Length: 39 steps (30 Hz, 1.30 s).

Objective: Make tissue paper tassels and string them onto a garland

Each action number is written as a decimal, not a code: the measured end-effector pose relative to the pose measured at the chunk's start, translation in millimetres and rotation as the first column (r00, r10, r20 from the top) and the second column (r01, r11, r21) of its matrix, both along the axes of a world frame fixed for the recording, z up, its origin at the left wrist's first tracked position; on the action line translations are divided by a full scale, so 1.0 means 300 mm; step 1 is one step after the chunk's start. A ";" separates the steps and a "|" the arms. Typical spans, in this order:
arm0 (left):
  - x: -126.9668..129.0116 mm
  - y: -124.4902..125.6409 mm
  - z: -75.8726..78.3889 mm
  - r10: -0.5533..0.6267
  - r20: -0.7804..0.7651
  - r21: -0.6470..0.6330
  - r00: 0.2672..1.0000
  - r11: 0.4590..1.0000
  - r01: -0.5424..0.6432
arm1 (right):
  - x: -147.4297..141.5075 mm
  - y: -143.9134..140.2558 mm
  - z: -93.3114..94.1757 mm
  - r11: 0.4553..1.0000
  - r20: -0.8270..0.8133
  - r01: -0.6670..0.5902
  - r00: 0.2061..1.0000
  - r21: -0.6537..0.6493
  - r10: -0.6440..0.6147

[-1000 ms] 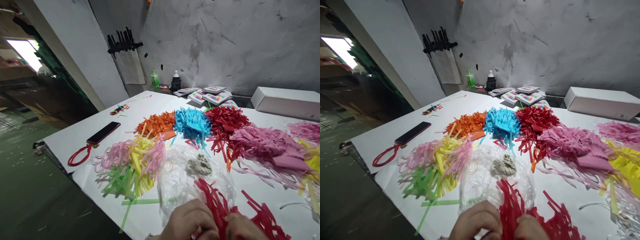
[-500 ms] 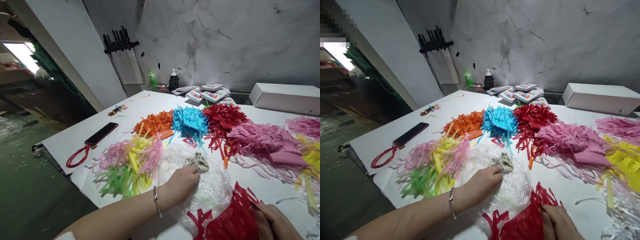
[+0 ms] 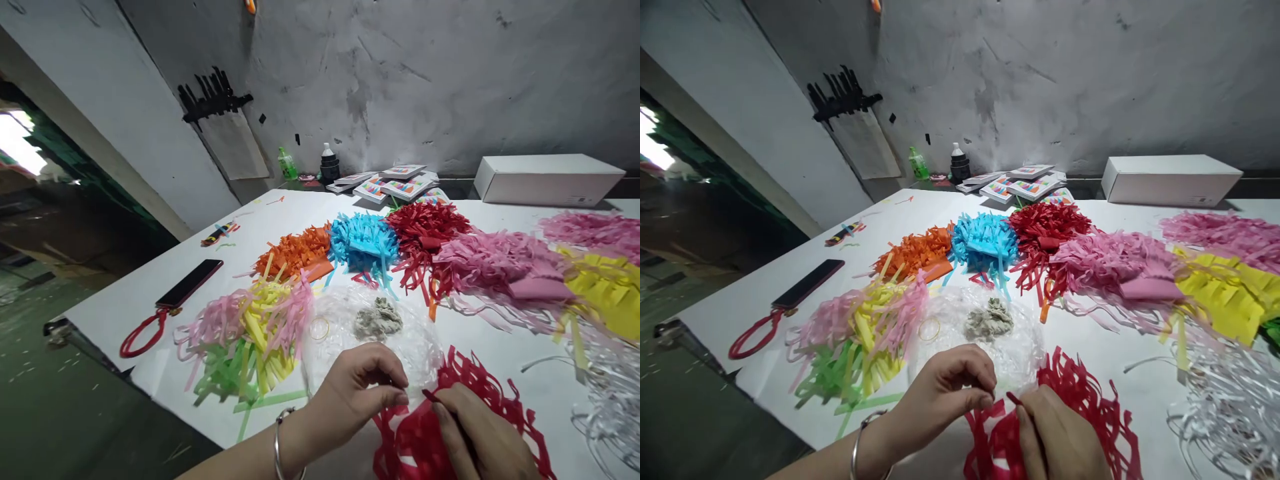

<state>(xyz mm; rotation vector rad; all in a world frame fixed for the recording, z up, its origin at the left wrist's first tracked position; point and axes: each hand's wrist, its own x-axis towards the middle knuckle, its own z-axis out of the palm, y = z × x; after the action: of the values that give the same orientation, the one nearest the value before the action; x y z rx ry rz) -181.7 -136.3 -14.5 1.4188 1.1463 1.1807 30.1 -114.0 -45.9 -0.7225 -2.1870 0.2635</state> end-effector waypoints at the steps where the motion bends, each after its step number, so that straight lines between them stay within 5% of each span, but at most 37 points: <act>1: 0.015 -0.008 -0.004 0.013 0.093 -0.051 0.996 0.999 -0.008 | -0.008 -0.008 0.008 0.999 -0.009 -0.029 1.000 -0.033 0.028; 6: 0.062 -0.028 -0.026 0.084 0.306 -0.182 0.948 0.983 -0.028 | -0.018 -0.026 0.001 0.993 0.001 -0.081 0.997 -0.091 0.081; 14: 0.067 -0.056 -0.030 0.156 0.068 -0.055 0.985 0.987 -0.152 | -0.002 -0.030 0.017 0.967 0.076 -0.119 0.987 -0.224 0.139; 19: 0.066 -0.065 -0.035 0.112 -0.008 0.027 0.994 0.993 -0.112 | 0.005 -0.034 0.031 0.934 0.115 -0.141 0.975 -0.329 0.188; 27: 0.075 -0.068 -0.034 0.107 0.049 -0.016 0.993 0.994 -0.106 | -0.001 -0.020 0.035 0.925 0.028 -0.207 0.973 -0.318 0.228; 39: 0.058 -0.082 -0.023 0.058 -0.063 0.018 0.996 0.998 -0.057 | -0.013 -0.023 0.023 0.945 0.030 -0.177 0.981 -0.276 0.193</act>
<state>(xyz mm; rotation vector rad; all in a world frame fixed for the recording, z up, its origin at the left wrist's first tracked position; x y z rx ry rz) -164.2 -160.9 -21.5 1.4534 1.2316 1.1944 26.2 -120.9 -39.1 -0.6785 -2.3013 0.6591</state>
